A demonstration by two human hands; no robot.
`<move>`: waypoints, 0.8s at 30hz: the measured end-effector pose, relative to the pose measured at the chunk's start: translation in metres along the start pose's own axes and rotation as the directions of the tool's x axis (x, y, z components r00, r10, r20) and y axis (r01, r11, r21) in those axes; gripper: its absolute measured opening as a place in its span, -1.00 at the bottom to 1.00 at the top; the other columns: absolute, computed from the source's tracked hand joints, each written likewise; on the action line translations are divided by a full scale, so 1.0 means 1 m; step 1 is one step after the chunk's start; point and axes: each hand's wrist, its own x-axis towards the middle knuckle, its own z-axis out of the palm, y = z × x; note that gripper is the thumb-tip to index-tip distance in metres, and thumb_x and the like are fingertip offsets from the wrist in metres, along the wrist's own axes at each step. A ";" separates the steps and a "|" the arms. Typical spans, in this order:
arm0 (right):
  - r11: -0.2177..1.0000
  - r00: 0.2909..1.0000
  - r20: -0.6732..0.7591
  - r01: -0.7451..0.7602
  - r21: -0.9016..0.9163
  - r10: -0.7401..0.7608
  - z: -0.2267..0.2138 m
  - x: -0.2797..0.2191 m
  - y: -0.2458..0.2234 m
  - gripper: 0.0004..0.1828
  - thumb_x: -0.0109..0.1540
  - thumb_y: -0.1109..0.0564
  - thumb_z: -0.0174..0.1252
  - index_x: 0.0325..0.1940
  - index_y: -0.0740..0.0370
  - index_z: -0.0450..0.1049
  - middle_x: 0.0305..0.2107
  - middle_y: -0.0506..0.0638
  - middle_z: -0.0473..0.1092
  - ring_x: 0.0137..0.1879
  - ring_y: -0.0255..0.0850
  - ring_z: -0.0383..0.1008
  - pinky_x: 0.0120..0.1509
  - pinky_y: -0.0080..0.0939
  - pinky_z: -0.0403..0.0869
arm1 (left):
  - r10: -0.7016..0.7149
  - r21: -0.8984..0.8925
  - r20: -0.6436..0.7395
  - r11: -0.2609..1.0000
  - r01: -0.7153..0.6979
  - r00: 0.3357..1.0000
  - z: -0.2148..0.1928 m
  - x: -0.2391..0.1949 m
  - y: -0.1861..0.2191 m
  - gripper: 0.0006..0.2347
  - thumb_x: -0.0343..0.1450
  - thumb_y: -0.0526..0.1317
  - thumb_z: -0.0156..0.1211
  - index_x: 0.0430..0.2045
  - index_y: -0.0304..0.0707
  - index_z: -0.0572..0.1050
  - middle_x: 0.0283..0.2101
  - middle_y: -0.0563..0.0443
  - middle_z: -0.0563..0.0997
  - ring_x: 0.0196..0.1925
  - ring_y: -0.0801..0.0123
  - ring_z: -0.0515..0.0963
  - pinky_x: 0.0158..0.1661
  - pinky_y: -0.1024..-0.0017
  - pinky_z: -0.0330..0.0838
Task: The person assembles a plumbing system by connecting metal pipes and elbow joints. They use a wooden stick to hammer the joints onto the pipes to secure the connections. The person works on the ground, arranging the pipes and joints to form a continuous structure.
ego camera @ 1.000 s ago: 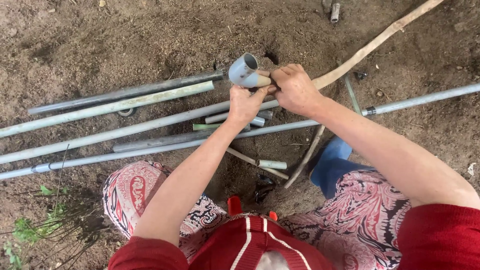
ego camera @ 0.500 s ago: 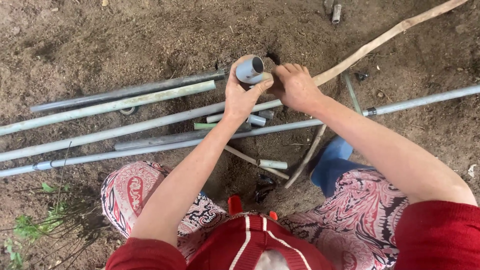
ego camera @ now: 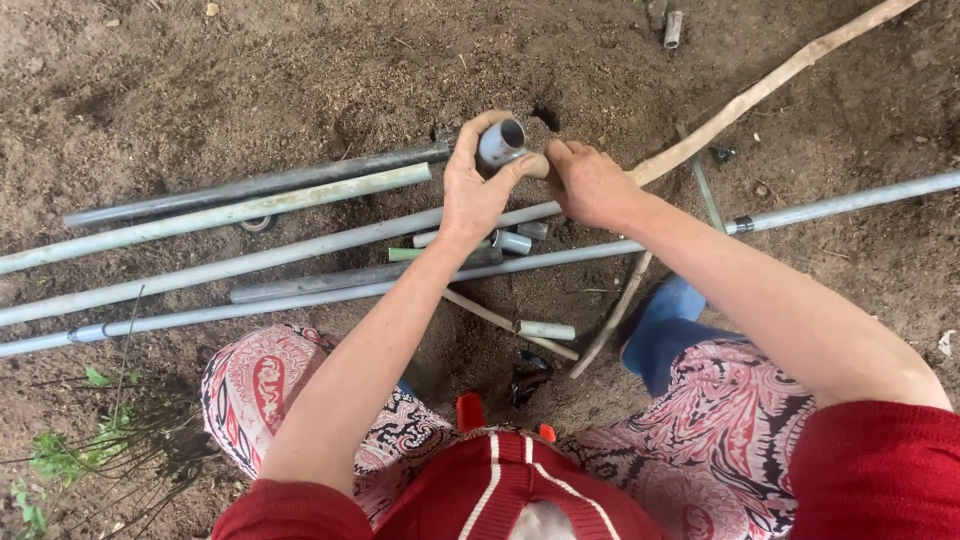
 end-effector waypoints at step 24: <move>0.997 0.975 0.208 -0.083 0.004 0.081 -0.008 -0.004 -0.002 -0.76 0.09 0.09 0.18 -0.31 0.19 0.27 -0.39 0.20 0.39 -0.21 0.18 0.50 -0.14 0.13 0.48 | -0.037 0.140 0.030 0.990 0.032 0.999 -0.001 -0.002 -0.008 -0.59 0.21 -0.23 0.44 -0.10 -0.01 0.43 -0.14 0.06 0.56 0.00 0.40 0.50 0.09 0.37 0.30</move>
